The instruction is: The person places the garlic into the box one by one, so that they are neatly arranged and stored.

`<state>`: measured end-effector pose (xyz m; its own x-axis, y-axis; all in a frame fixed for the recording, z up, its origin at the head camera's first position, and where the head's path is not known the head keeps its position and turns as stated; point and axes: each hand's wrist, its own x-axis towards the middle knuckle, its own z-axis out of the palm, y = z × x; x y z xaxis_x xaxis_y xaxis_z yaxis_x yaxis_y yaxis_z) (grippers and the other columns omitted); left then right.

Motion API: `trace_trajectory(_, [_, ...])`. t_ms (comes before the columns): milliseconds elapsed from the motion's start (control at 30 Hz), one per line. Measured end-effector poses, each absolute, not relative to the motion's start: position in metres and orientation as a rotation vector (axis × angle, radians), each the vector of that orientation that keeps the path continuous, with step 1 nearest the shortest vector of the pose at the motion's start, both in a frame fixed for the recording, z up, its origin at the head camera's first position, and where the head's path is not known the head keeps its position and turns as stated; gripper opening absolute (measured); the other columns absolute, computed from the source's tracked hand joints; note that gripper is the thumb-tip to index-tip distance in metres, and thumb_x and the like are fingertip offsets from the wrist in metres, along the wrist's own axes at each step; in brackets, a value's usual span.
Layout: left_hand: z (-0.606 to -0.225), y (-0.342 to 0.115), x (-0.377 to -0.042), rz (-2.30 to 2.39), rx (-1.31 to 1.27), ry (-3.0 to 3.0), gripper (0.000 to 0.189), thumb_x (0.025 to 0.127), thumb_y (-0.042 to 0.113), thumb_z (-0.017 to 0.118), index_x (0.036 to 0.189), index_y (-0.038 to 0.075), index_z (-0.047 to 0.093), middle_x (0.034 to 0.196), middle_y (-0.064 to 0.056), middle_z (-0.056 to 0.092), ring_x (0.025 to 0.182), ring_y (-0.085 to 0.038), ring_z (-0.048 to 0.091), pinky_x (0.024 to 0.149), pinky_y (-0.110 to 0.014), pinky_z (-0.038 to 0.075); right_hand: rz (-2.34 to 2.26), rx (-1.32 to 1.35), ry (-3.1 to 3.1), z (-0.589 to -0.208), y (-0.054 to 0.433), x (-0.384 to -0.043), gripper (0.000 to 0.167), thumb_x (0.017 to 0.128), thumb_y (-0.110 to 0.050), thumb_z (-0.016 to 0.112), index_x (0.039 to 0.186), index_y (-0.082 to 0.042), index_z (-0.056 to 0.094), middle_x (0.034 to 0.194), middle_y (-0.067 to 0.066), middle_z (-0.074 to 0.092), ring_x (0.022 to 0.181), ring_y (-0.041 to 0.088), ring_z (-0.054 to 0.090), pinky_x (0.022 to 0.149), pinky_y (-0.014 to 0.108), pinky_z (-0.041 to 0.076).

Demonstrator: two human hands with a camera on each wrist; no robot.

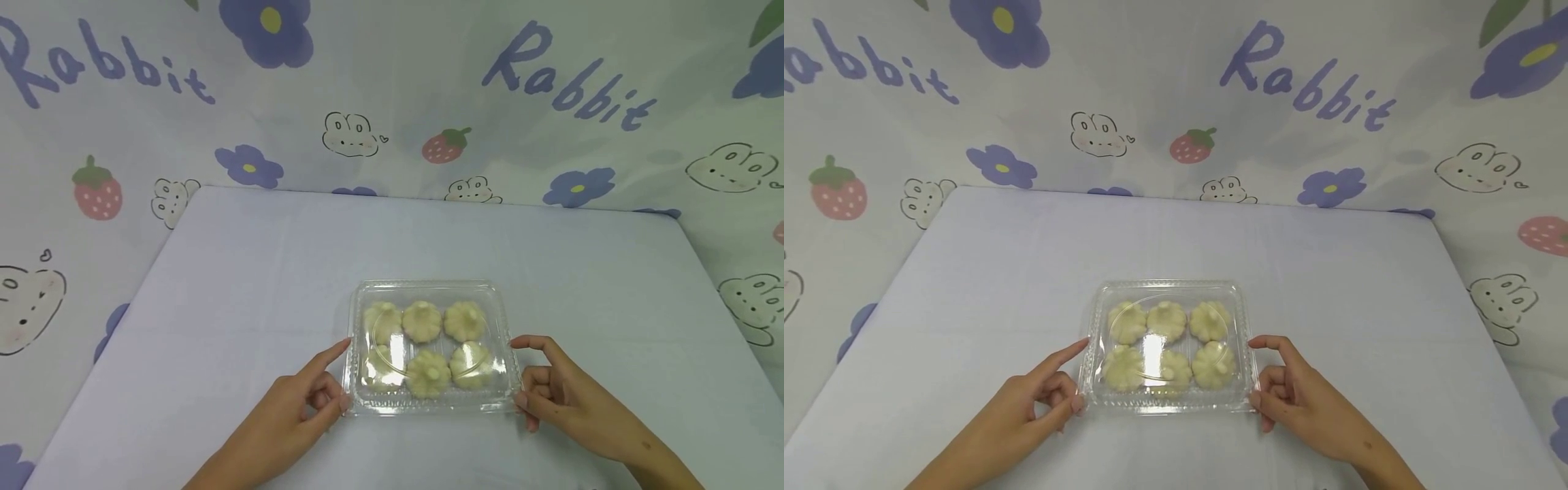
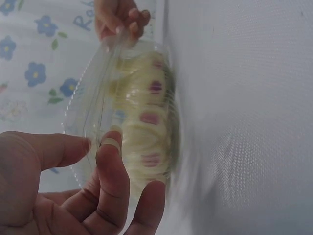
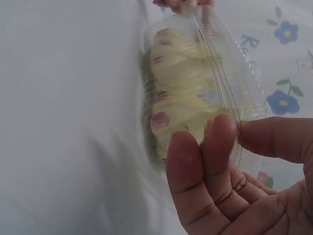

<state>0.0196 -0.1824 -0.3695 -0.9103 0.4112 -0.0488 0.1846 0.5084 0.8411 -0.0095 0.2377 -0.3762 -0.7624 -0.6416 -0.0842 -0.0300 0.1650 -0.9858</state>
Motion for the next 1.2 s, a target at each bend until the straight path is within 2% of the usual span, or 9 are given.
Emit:
trace_trajectory(300, [-0.3700,-0.1824,0.0202,1.385,0.554,2.526,0.072,0.099,0.003,0.069,0.161,0.018,0.038,0.091,0.014,0.070,0.071,0.000,0.060,0.060,-0.023,0.051,-1.700,-0.663,1.916,-0.3815,0.2353,-0.0097,0.063,0.104,0.011,0.053,0.155,-0.007,0.021,0.082,0.009,0.055,0.070,0.029,0.063,0.062,0.037,0.056])
trace_trajectory(433, [-0.3703,-0.1830,0.0204,1.401,0.581,2.523,0.071,0.099,0.003,0.068,0.162,0.016,0.038,0.092,0.013,0.069,0.072,0.000,0.059,0.059,-0.022,0.050,-1.699,-0.658,1.927,-0.3820,0.2349,-0.0090,0.063,0.104,0.011,0.053,0.156,-0.008,0.021,0.082,0.008,0.055,0.071,0.030,0.064,0.062,0.037,0.056])
trace_trajectory(633, [-0.3714,-0.1845,0.0191,1.371,0.569,2.554,0.074,0.097,0.001,0.070,0.162,0.021,0.038,0.091,0.015,0.069,0.071,0.000,0.059,0.059,-0.021,0.049,-1.698,-0.640,1.919,-0.3817,0.2343,-0.0090,0.062,0.105,0.009,0.052,0.156,-0.008,0.021,0.081,0.011,0.056,0.073,0.032,0.064,0.063,0.037,0.056])
trace_trajectory(900, [-0.3729,-0.1856,0.0187,1.353,0.565,2.563,0.077,0.096,-0.001,0.070,0.162,0.022,0.038,0.090,0.015,0.070,0.072,0.000,0.060,0.061,-0.022,0.051,-1.664,-0.566,1.971,-0.3784,0.2340,-0.0068,0.061,0.106,0.005,0.055,0.156,-0.010,0.024,0.084,0.012,0.057,0.076,0.032,0.064,0.066,0.037,0.057])
trace_trajectory(1200, [-0.3725,-0.1856,0.0177,1.320,0.550,2.558,0.067,0.103,0.020,0.070,0.162,0.023,0.037,0.088,0.015,0.068,0.071,-0.001,0.059,0.060,-0.021,0.049,-1.655,-0.564,2.010,-0.3773,0.2337,-0.0050,0.061,0.105,0.004,0.057,0.156,-0.009,0.025,0.089,0.014,0.057,0.078,0.031,0.065,0.071,0.036,0.058])
